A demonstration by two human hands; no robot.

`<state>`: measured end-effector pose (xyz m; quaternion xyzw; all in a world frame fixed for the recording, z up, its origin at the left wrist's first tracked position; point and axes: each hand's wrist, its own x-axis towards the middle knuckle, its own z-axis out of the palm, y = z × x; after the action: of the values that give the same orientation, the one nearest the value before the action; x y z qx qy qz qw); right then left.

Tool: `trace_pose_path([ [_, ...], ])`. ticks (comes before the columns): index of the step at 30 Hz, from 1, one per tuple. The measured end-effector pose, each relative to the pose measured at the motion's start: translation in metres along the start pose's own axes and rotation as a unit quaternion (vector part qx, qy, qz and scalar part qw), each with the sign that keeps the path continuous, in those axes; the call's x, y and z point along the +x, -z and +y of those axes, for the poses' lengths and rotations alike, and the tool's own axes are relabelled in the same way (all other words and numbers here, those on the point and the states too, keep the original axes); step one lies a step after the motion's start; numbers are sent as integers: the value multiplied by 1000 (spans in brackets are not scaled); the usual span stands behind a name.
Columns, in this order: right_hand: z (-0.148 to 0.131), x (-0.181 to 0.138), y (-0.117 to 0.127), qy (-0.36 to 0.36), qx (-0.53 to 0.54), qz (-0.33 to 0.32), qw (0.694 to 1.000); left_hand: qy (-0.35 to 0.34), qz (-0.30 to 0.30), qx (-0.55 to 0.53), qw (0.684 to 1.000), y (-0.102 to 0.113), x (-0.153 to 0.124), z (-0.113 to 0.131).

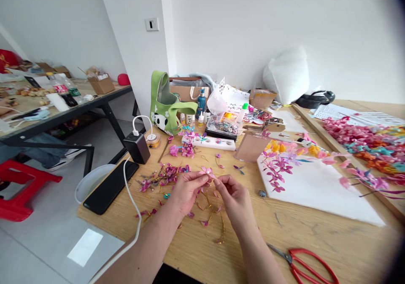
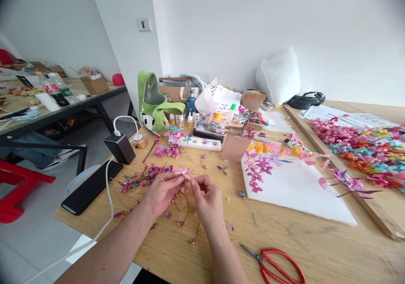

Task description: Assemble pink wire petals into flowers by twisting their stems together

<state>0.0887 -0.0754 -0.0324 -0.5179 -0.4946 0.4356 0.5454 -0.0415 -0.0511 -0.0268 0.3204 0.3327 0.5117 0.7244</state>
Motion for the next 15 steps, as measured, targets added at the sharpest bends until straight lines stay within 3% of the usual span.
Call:
trace_pose_path([
  [4,3,0,0,31,-63,1,998,11,-9,-21,1000,0,1,0],
  [15,-3,-1,1,-91,169,-98,977,0,-39,-17,999,2,0,2],
])
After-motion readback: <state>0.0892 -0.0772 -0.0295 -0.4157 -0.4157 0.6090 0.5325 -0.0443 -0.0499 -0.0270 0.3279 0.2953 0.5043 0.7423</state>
